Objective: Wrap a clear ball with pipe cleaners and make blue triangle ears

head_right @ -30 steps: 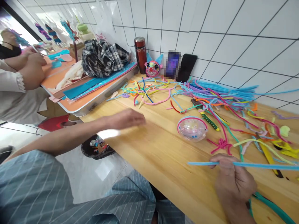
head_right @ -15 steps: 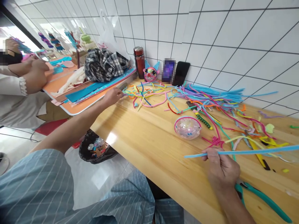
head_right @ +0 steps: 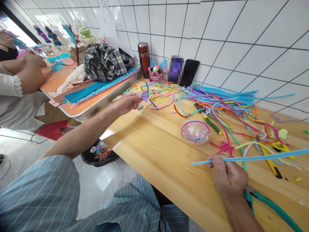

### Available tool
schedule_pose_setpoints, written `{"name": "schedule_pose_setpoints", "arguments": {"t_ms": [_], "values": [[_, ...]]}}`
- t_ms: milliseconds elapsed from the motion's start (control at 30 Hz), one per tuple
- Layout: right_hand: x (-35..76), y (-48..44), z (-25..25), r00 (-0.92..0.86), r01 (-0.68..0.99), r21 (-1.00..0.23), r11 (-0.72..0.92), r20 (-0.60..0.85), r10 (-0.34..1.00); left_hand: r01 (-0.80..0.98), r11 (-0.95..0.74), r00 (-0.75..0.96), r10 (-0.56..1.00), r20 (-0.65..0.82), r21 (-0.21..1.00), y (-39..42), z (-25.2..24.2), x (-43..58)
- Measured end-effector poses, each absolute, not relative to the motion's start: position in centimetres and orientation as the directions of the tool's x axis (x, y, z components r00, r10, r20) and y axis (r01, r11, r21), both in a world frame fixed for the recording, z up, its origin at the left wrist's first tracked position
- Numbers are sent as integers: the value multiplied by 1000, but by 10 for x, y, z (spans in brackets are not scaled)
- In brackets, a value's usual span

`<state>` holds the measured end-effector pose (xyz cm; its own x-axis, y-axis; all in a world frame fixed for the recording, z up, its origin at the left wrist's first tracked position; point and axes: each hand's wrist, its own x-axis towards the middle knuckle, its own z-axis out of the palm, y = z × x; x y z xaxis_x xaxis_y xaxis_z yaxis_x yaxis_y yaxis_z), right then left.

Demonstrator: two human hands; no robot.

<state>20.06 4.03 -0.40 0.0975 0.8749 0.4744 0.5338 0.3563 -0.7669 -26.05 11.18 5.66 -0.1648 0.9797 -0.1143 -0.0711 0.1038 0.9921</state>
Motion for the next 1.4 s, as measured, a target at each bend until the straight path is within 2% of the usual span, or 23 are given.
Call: {"name": "schedule_pose_setpoints", "arguments": {"t_ms": [167,467,533,700,933,1033,1267,1400], "values": [[204,40,-5,-39,512,-682,522,589,807,-194,146,-63,985,-160,970,107,60,-229],[200,39,0,-111,539,-649,537,577,809,-214,169,-45,982,-182,962,113,50,-205],[200,39,0,-126,544,-634,550,586,800,-156,137,-45,988,-145,978,116,45,-202],[200,39,1,-148,541,-612,576,605,782,28,-86,-62,994,88,996,115,24,-193],[200,40,2,-169,578,-574,580,611,773,-8,-310,-33,950,309,951,116,-9,-186],[201,40,2,-169,583,-560,589,625,762,-9,-332,-54,942,331,943,119,-17,-188],[203,36,4,-203,610,-533,586,610,766,110,-309,-92,943,320,945,118,-21,-198],[203,33,5,-181,614,-559,557,588,789,115,-312,-94,942,323,943,118,-19,-199]]}}
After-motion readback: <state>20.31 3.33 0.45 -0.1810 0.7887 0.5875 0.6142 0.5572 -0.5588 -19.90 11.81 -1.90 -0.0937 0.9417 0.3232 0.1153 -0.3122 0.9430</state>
